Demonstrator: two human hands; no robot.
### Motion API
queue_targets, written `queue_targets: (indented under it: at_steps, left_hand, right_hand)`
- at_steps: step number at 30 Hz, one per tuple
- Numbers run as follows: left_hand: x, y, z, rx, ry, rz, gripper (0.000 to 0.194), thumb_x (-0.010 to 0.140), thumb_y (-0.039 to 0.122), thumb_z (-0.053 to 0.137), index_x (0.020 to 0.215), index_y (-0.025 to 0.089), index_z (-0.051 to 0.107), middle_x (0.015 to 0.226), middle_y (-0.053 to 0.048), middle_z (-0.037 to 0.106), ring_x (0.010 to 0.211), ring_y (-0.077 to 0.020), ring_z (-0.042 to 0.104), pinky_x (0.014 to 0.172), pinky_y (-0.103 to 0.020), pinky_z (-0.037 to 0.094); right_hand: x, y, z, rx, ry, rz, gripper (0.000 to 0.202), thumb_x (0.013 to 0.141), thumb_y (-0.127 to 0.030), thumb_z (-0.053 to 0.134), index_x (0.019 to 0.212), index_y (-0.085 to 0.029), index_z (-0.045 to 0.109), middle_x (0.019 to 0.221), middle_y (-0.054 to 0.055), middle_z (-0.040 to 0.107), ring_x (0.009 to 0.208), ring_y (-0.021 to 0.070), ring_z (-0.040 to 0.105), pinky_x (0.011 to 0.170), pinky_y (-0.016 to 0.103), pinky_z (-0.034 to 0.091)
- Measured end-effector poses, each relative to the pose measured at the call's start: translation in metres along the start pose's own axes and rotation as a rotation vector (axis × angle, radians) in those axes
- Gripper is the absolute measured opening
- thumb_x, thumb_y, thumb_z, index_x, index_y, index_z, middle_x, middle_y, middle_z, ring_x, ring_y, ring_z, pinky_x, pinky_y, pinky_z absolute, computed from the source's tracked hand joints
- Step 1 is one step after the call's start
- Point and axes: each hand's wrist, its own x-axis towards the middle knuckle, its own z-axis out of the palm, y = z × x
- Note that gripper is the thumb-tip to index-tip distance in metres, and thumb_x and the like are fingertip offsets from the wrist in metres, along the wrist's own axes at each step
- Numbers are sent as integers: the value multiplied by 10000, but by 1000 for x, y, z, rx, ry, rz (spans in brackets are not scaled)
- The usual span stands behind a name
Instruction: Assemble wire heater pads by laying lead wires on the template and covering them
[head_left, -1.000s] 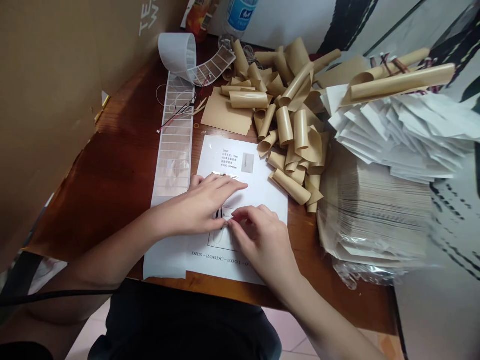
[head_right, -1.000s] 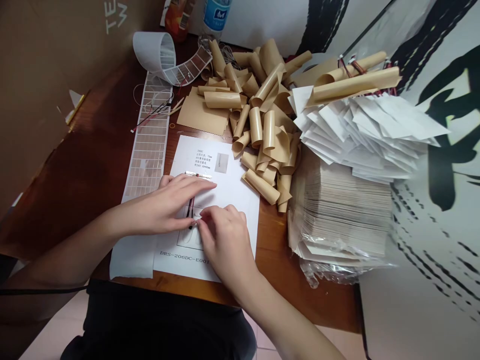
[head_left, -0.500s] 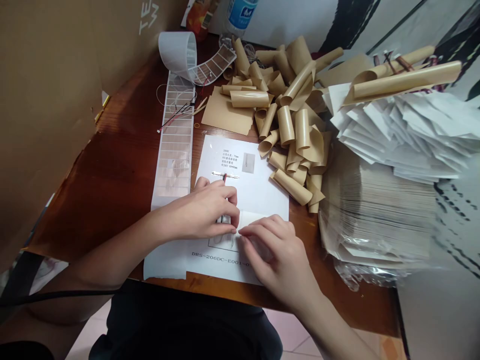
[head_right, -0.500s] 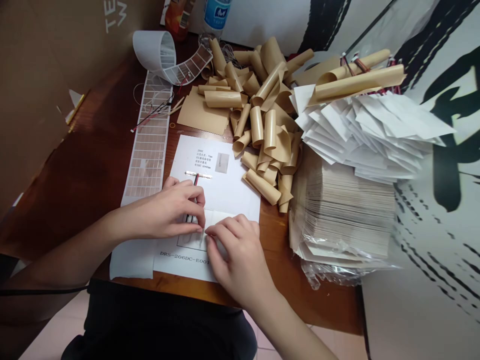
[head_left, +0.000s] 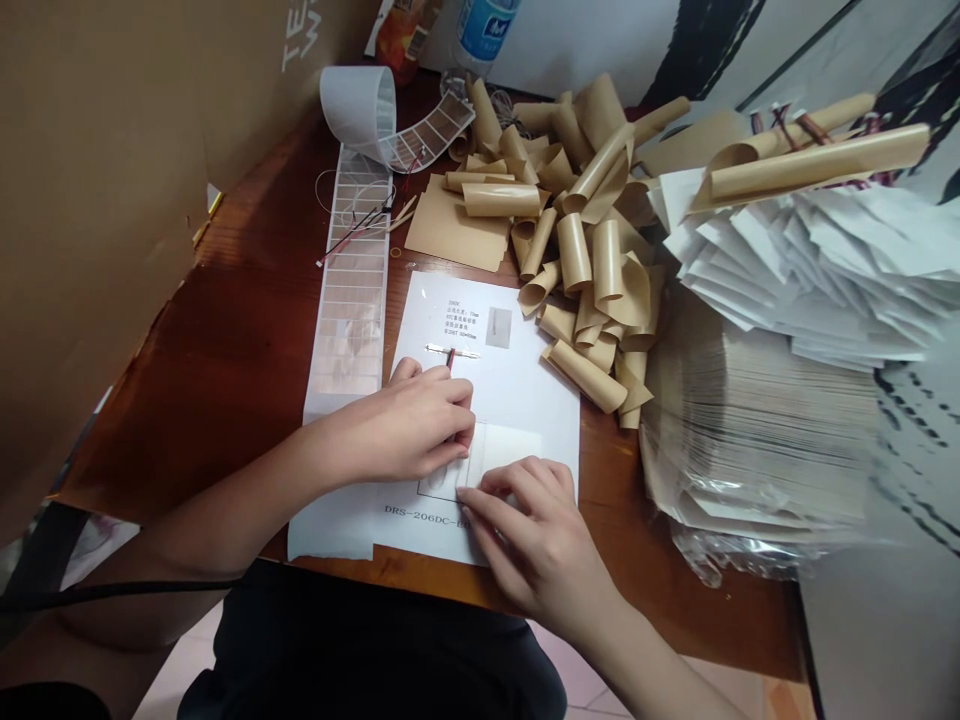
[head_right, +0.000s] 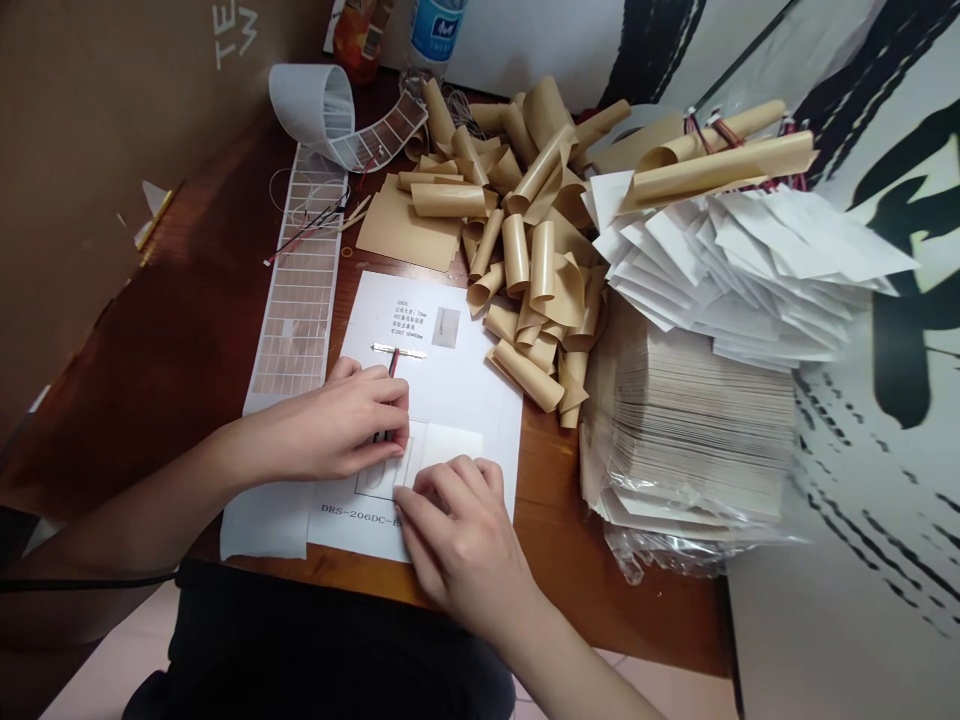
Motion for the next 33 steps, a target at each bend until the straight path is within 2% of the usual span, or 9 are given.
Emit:
queue_targets:
  at_steps: [10, 15, 21, 24, 29, 33]
  left_hand:
    - [1, 0, -2, 23, -24, -33, 185, 952, 258, 575, 847, 168, 698, 962, -42, 634, 902, -191, 516, 847, -375, 281]
    - [1, -1, -2, 15, -34, -38, 167, 950, 258, 594, 849, 170, 694, 966, -43, 637, 938, -198, 541, 844, -368, 286]
    - [0, -4, -4, -58, 41, -34, 141, 989, 193, 488, 969, 184, 628, 1009, -30, 652, 998, -180, 573, 902, -363, 279]
    - [-1, -5, -6, -73, 32, -56, 84, 965, 205, 538, 979, 178, 616, 1013, -27, 646, 1005, -181, 575, 915, -357, 273]
    - [0, -4, -4, -83, -10, -51, 92, 923, 270, 632, 927, 182, 662, 957, -14, 631, 990, -184, 572, 914, -344, 265]
    - [1, -4, -3, -102, -29, -48, 106, 915, 251, 626, 863, 190, 697, 883, 1, 615, 946, -171, 567, 898, -345, 262]
  right_hand:
    - [1, -1, 1, -11, 16, -15, 146, 918, -114, 578, 980, -155, 702, 851, 73, 618, 797, 193, 506, 739, 392, 366]
    - [5, -2, 2, -17, 49, -3, 176, 907, -101, 584, 1031, -147, 701, 877, 85, 633, 806, 199, 512, 737, 394, 372]
    - [7, -2, 3, -52, 74, -5, 191, 902, -120, 610, 1056, -157, 716, 938, 103, 651, 834, 214, 525, 758, 416, 382]
    - [6, -1, 4, -74, 78, -15, 195, 915, -143, 610, 1079, -165, 714, 997, 112, 661, 879, 231, 533, 775, 426, 385]
    - [6, 0, 6, -86, 112, -26, 192, 927, -152, 600, 1088, -175, 701, 1050, 113, 674, 907, 238, 527, 791, 432, 387]
    - [5, -1, 6, -63, 121, -33, 165, 920, -153, 612, 1058, -183, 697, 1038, 96, 691, 915, 238, 537, 811, 438, 386]
